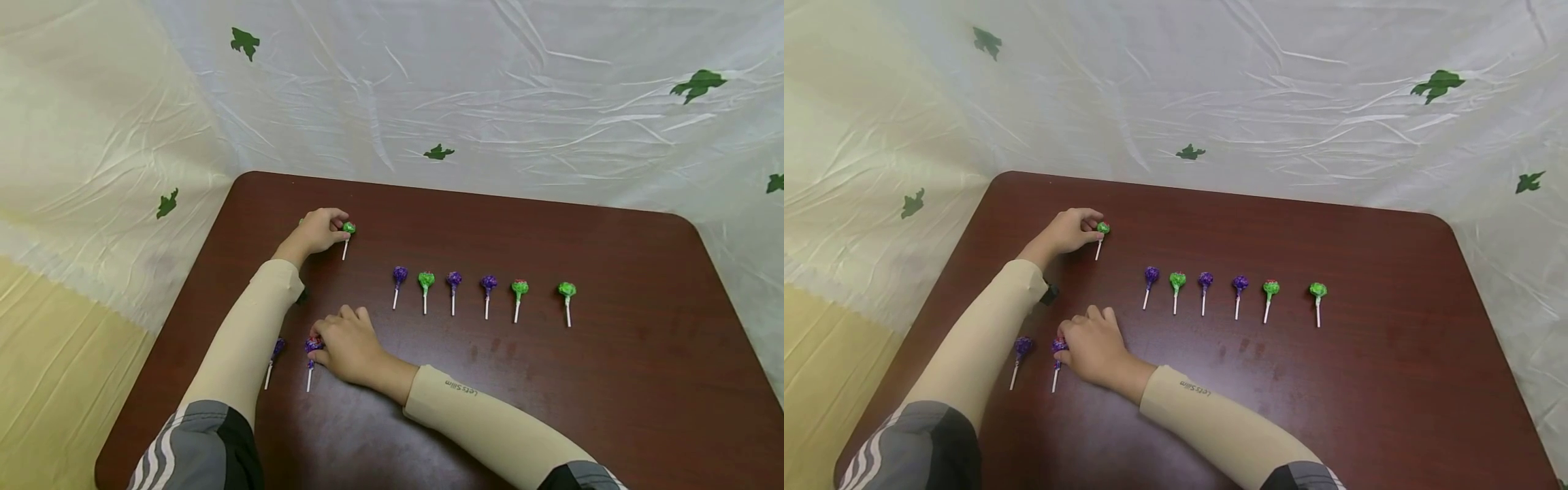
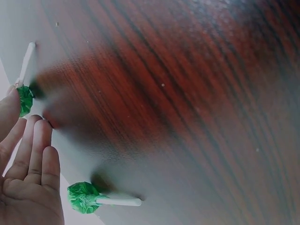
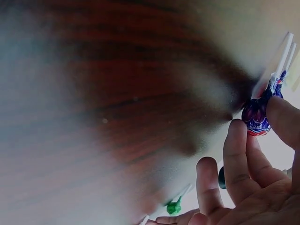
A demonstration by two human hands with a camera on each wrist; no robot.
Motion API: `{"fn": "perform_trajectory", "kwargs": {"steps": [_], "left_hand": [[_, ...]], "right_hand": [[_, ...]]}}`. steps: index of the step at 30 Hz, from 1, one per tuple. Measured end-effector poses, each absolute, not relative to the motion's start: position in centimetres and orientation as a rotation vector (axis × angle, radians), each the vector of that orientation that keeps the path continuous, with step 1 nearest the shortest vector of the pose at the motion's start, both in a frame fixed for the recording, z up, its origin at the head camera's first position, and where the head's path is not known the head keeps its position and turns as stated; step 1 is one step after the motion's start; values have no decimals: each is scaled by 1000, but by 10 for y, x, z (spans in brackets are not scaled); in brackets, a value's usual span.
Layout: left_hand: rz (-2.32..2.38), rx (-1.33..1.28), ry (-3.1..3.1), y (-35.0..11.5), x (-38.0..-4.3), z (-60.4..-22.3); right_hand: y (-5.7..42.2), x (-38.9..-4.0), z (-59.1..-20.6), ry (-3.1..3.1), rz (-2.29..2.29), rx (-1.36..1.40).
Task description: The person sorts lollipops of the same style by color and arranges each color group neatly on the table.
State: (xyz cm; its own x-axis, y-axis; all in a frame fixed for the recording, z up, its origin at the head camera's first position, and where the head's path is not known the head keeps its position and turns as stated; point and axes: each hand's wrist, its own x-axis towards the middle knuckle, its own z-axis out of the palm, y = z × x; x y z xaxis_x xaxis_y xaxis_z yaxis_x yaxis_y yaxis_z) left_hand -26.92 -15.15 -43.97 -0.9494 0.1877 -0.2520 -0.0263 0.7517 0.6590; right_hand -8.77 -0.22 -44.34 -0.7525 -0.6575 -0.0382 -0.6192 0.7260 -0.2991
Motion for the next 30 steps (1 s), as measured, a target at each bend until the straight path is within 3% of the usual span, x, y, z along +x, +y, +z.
{"fn": "perform_trajectory", "kwargs": {"steps": [30], "left_hand": [[1011, 134, 2638, -155, -264, -438]], "right_hand": [[-3, -88, -440, 2797, -415, -1001]]}}
